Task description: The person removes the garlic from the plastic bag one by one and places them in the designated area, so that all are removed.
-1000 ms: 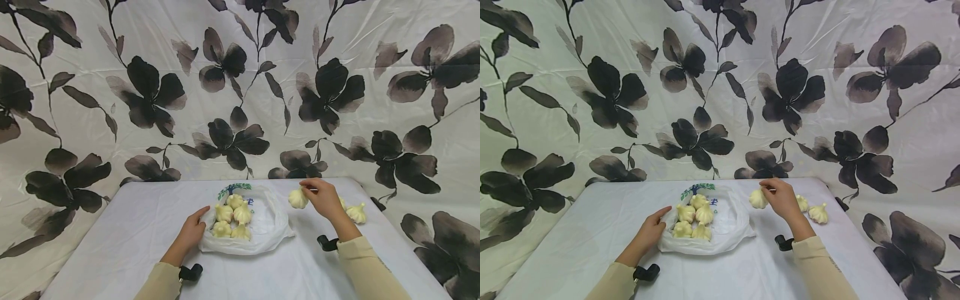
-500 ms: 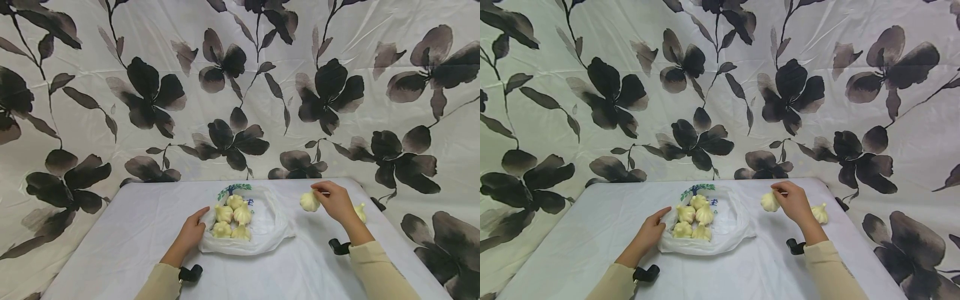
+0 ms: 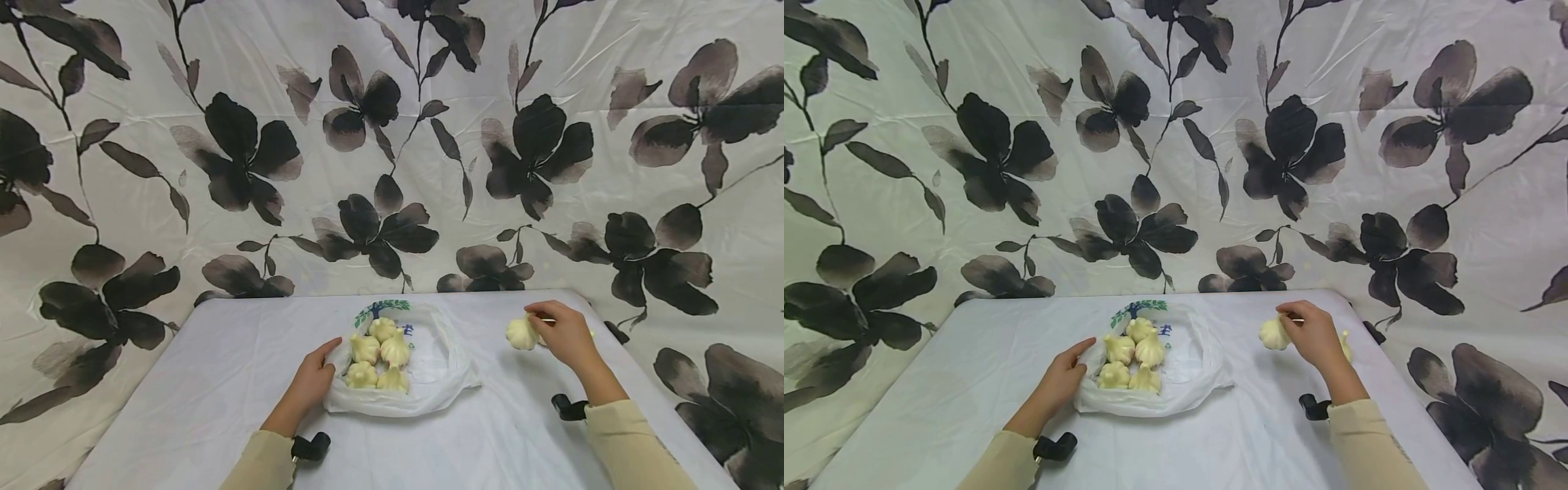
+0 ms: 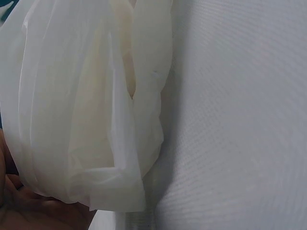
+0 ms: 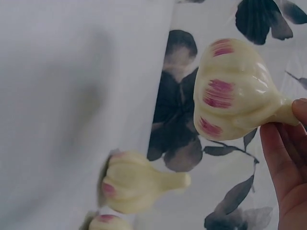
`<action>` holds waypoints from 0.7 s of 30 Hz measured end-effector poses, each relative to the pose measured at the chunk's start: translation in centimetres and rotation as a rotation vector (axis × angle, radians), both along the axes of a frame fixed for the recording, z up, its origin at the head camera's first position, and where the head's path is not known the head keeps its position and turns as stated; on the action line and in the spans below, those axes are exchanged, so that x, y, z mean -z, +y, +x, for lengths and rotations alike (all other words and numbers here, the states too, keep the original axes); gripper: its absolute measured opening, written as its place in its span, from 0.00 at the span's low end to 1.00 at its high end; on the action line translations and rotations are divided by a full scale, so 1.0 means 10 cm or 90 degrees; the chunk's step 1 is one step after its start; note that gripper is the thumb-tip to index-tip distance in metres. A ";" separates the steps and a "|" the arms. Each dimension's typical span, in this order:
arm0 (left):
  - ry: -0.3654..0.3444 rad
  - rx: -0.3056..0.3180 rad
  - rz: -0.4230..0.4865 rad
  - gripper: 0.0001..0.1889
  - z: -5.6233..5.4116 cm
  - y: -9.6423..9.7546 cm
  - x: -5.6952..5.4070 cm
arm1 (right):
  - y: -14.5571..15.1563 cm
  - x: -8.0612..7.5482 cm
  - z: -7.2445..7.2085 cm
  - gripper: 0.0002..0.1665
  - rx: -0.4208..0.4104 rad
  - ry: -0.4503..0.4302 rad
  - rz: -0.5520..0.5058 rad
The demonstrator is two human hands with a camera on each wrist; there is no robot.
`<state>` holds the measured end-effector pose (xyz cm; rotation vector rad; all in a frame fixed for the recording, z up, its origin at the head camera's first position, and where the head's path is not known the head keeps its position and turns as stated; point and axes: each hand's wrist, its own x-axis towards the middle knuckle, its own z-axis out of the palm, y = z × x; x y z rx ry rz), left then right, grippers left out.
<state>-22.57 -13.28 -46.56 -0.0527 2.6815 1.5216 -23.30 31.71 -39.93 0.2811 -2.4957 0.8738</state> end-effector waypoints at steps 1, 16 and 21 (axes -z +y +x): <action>0.000 0.000 0.000 0.32 0.00 0.00 0.00 | 0.02 0.01 0.00 0.12 0.003 -0.003 0.002; 0.003 0.001 0.007 0.32 -0.01 -0.01 0.02 | 0.27 0.10 0.05 0.11 0.035 -0.014 0.009; 0.002 0.002 0.007 0.32 -0.01 -0.01 0.02 | 0.34 0.14 0.06 0.11 0.047 -0.012 0.009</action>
